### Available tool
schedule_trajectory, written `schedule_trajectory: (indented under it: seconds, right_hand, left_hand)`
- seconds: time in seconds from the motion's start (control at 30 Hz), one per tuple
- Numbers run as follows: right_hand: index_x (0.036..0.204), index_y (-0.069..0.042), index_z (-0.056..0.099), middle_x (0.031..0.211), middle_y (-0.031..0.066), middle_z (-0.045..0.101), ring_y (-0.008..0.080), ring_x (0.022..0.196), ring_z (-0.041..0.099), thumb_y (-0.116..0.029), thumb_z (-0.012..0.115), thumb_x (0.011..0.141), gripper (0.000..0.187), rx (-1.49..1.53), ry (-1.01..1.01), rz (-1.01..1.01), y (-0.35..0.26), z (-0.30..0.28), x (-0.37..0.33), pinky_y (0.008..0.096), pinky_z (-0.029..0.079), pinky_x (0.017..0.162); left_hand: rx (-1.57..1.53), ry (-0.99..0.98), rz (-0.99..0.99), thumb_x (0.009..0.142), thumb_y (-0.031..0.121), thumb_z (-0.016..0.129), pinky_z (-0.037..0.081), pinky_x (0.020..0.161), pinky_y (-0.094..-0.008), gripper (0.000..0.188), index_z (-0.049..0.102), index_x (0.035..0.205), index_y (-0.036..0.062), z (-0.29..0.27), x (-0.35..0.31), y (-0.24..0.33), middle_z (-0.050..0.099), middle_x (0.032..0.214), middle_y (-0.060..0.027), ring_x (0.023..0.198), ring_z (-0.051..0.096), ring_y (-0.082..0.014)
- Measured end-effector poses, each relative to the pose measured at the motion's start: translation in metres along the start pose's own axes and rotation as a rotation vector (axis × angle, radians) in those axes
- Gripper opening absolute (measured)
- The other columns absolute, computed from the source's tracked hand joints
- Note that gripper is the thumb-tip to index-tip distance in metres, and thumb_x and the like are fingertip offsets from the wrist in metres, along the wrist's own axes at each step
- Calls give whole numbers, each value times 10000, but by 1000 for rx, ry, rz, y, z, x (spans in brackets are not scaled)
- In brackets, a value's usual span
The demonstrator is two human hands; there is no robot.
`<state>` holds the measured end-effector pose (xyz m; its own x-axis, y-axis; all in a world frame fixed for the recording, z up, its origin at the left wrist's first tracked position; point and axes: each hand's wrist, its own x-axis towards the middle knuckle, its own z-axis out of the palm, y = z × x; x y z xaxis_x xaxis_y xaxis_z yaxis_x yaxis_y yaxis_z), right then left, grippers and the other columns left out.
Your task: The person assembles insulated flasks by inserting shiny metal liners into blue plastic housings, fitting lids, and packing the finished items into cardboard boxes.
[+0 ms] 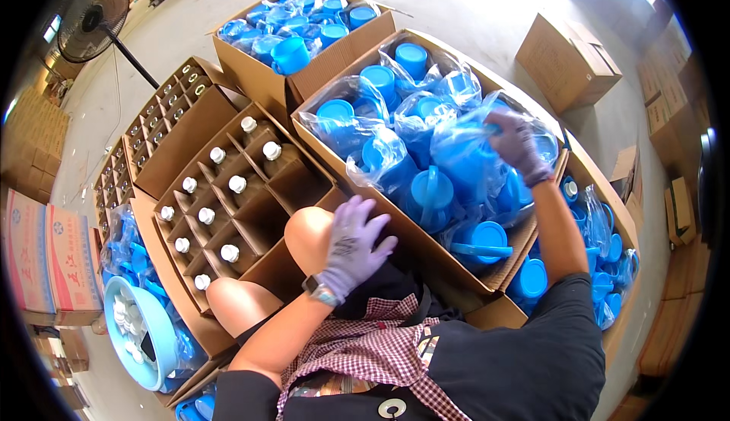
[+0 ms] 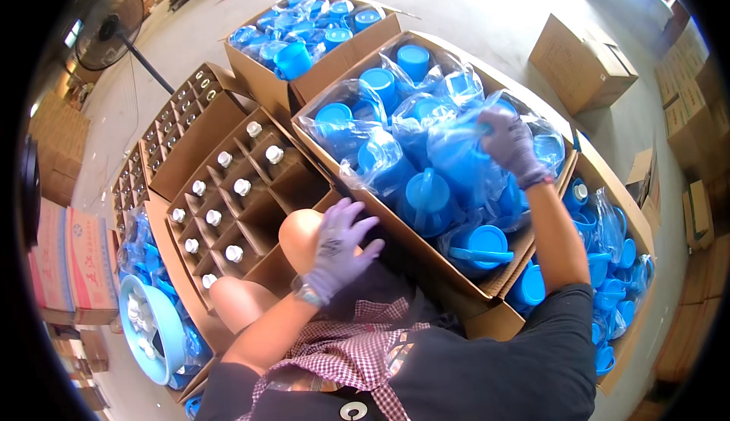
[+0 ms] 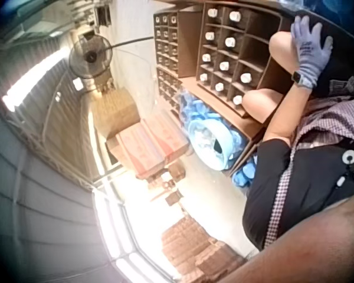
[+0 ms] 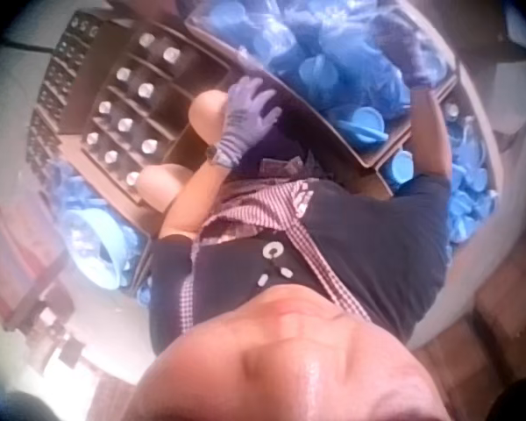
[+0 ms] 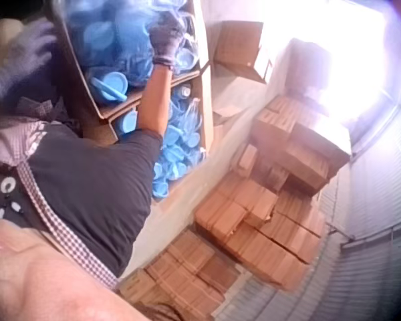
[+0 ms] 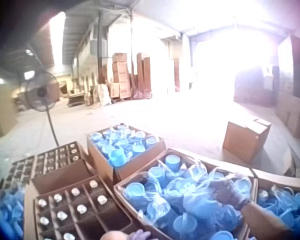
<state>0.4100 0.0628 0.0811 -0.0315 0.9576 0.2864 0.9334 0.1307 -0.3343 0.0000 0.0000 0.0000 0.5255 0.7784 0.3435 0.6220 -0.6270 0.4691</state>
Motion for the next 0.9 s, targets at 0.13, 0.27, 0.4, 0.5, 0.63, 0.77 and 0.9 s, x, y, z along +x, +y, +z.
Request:
schedule_trajectory:
  seconds: [0.13,0.27,0.4,0.5,0.63,0.77,0.9]
  right_hand:
    - [905,-51,665,1025,133,693,302,1008,684,76,652,745,206,215,176,-460,-105,-124,25,401,549,910]
    - [923,-95,634,1080,157,665,351,1040,669,-7,755,801,193,141,98,-1123,-219,-225,55,500,489,986]
    - [962,-166,602,1150,207,621,477,1160,618,-124,837,776,303,-111,-394,-1624,-340,-315,66,723,416,1069]
    - [998,-119,652,1427,257,503,476,1352,500,-107,810,790,261,126,-438,-1640,-395,-288,62,657,413,1118]
    - [770,-83,617,1102,151,627,313,963,627,-54,686,840,103,34,-209,-1508,-438,-187,79,415,508,878]
    - [870,-128,700,954,64,646,208,856,667,-59,688,868,69,-180,-380,-1264,-444,-119,57,350,538,785]
    - [1076,-132,763,1103,88,674,232,1029,688,-133,812,849,233,160,-396,-1240,-455,-119,31,351,552,891]
  left_hand:
    - [33,89,-57,837,266,783,393,1140,-512,415,709,1212,105,-64,-10,-22,601,1360,-176,1335,510,-406]
    - [-165,281,-93,867,340,782,433,1101,-486,514,664,1270,44,-113,-20,-13,596,1348,-202,1293,547,-397]
    - [-354,424,88,806,517,838,344,1199,-480,1019,361,1560,25,-181,-24,6,408,1572,-215,1453,410,-376]
    - [-703,465,252,693,637,863,275,1232,-531,1327,142,1639,49,-216,-51,9,255,1664,-213,1529,284,-384]
    - [-1086,170,-115,723,581,848,310,1215,-509,1232,195,1617,42,-220,-149,-24,311,1631,-204,1493,337,-357]
    - [-1131,135,-303,753,525,833,346,1198,-486,1137,248,1596,36,-155,-196,-18,366,1598,-194,1457,390,-330]
    - [-945,319,-283,783,469,818,381,1181,-463,1042,301,1574,29,-141,-215,-6,421,1565,-184,1421,443,-303]
